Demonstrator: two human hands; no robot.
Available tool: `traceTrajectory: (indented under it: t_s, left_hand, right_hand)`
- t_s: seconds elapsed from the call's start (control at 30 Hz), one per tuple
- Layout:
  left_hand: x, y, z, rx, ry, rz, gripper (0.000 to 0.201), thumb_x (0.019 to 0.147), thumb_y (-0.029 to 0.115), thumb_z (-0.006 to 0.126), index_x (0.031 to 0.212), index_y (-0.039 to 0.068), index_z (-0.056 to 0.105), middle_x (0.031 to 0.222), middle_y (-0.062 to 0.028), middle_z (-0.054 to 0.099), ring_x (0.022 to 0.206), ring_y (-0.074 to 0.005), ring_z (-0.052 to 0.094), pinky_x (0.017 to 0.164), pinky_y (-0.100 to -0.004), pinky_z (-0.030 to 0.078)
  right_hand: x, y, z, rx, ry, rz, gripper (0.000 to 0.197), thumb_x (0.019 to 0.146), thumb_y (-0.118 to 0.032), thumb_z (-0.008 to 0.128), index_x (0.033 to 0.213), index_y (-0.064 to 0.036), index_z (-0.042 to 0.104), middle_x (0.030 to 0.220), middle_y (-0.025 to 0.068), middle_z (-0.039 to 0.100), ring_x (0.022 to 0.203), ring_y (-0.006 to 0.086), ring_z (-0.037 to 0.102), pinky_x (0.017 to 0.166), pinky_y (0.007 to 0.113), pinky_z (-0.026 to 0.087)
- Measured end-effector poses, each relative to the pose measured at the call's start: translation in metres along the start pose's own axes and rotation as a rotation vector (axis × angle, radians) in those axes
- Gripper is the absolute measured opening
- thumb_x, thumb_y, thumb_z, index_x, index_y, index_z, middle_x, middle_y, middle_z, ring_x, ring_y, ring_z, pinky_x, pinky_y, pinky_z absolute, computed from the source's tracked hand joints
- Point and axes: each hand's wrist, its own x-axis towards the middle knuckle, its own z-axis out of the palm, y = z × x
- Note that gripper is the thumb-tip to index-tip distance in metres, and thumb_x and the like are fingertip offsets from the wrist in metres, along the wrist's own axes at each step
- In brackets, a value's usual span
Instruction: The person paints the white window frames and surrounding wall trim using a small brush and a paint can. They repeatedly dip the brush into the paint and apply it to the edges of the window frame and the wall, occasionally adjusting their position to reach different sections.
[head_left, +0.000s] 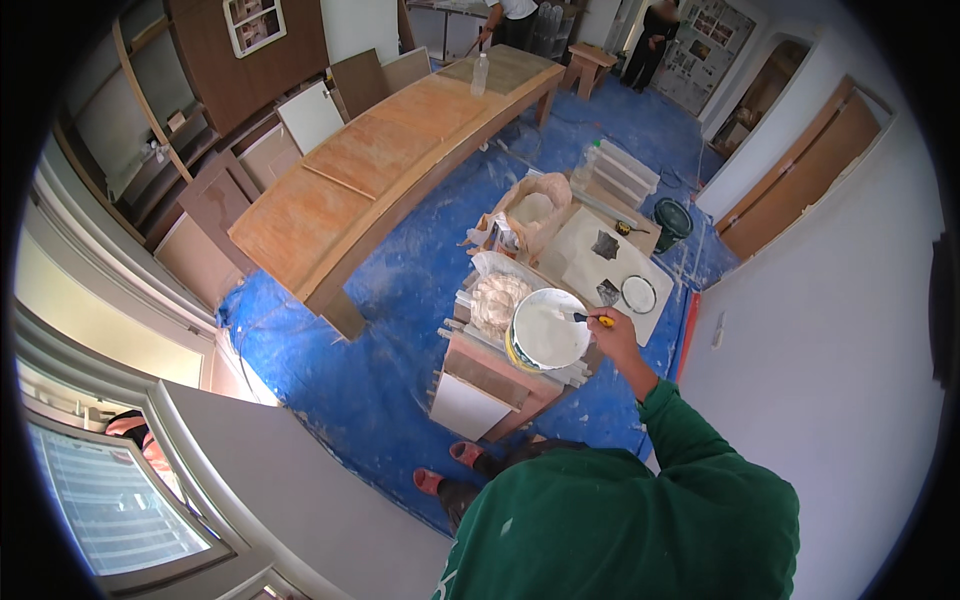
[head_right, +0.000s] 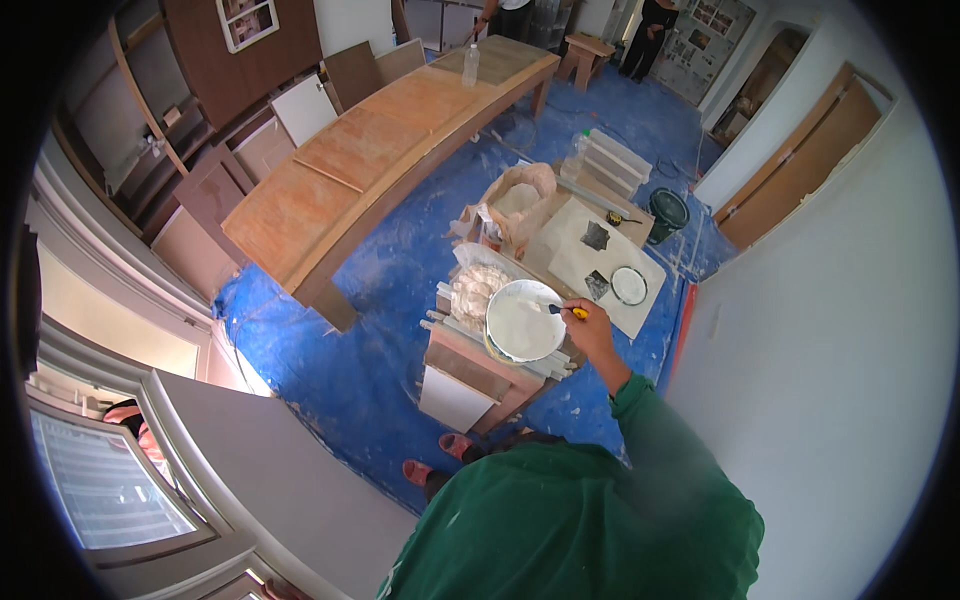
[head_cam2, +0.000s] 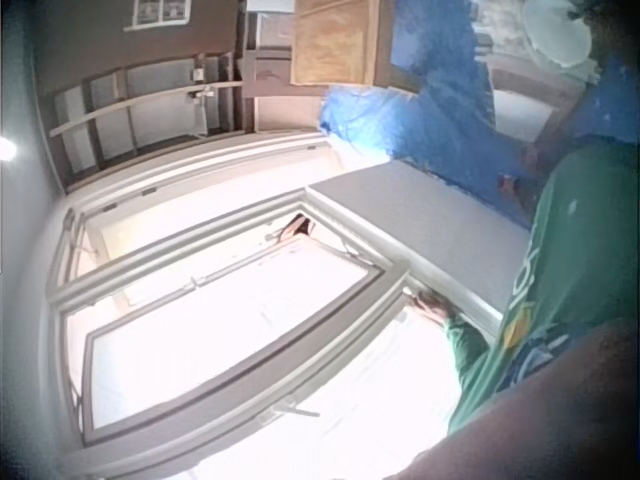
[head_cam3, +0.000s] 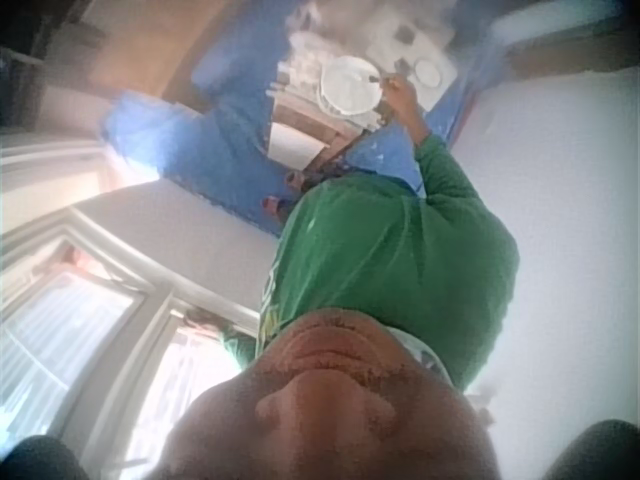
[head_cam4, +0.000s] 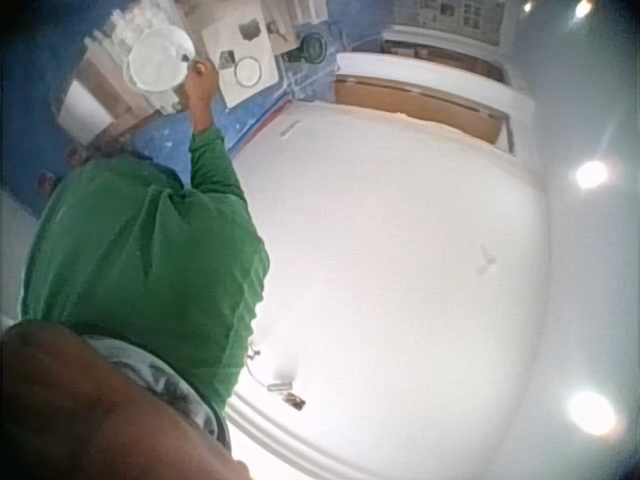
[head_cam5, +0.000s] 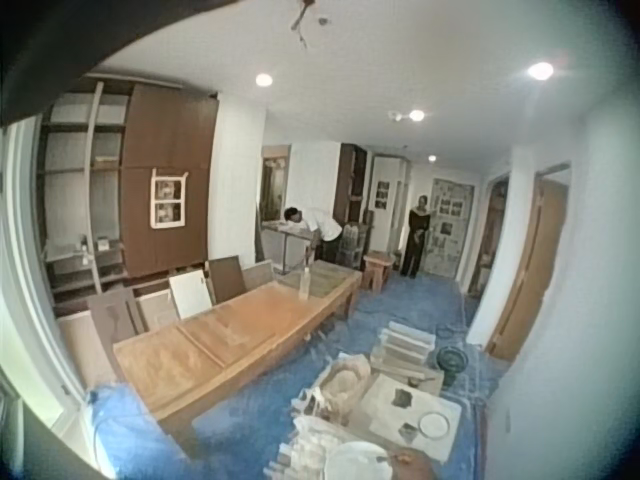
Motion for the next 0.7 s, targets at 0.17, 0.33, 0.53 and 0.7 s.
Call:
traceTrajectory:
  t_s: [0.17, 0.33, 0.53, 0.7]
  left_hand:
    - [0.006, -0.023, 0.020, 0.070, 0.047, 0.041, 0.063, 0.106, 0.041, 0.039, 0.154, 0.000, 0.044, 0.146, -0.0307, 0.051, 0.130, -0.0415, 0.054, 0.115, -0.0606, 0.039]
    - [0.011, -0.045, 0.032, 0.091, 0.146, 0.109, 0.064, 0.107, 0.048, 0.040, 0.151, 0.001, 0.048, 0.141, -0.0280, 0.055, 0.125, -0.0398, 0.056, 0.111, -0.0602, 0.040]
    - [0.070, -0.184, 0.104, 0.005, 0.179, 0.398, 0.041, 0.101, 0.026, 0.061, 0.135, 0.002, 0.056, 0.148, -0.0244, 0.046, 0.138, -0.0445, 0.046, 0.115, -0.0562, 0.042]
    - [0.073, -0.193, 0.107, 0.045, 0.201, 0.410, 0.043, 0.101, 0.035, 0.054, 0.134, 0.006, 0.057, 0.146, -0.0221, 0.047, 0.136, -0.0438, 0.047, 0.112, -0.0575, 0.043]
  right_hand:
    - [0.014, 0.021, -0.004, -0.205, 0.039, -0.213, 0.021, 0.092, -0.009, 0.075, 0.112, -0.0039, 0.074, 0.085, 0.0073, 0.072, 0.070, 0.0160, 0.068, 0.065, 0.031, 0.054]
    - [0.011, -0.006, 0.006, -0.218, -0.029, -0.153, 0.023, 0.088, -0.015, 0.078, 0.110, -0.0078, 0.076, 0.090, 0.0149, 0.076, 0.081, 0.0279, 0.074, 0.075, 0.037, 0.057]
    - [0.026, 0.015, 0.007, -0.443, -0.013, -0.296, 0.021, 0.089, -0.017, 0.077, 0.108, -0.0093, 0.077, 0.087, 0.0140, 0.075, 0.076, 0.0267, 0.072, 0.073, 0.037, 0.058]
    - [0.022, -0.020, 0.023, -0.473, -0.047, -0.253, 0.021, 0.087, -0.020, 0.077, 0.106, -0.0110, 0.078, 0.093, 0.0192, 0.076, 0.085, 0.0374, 0.074, 0.078, 0.043, 0.059]
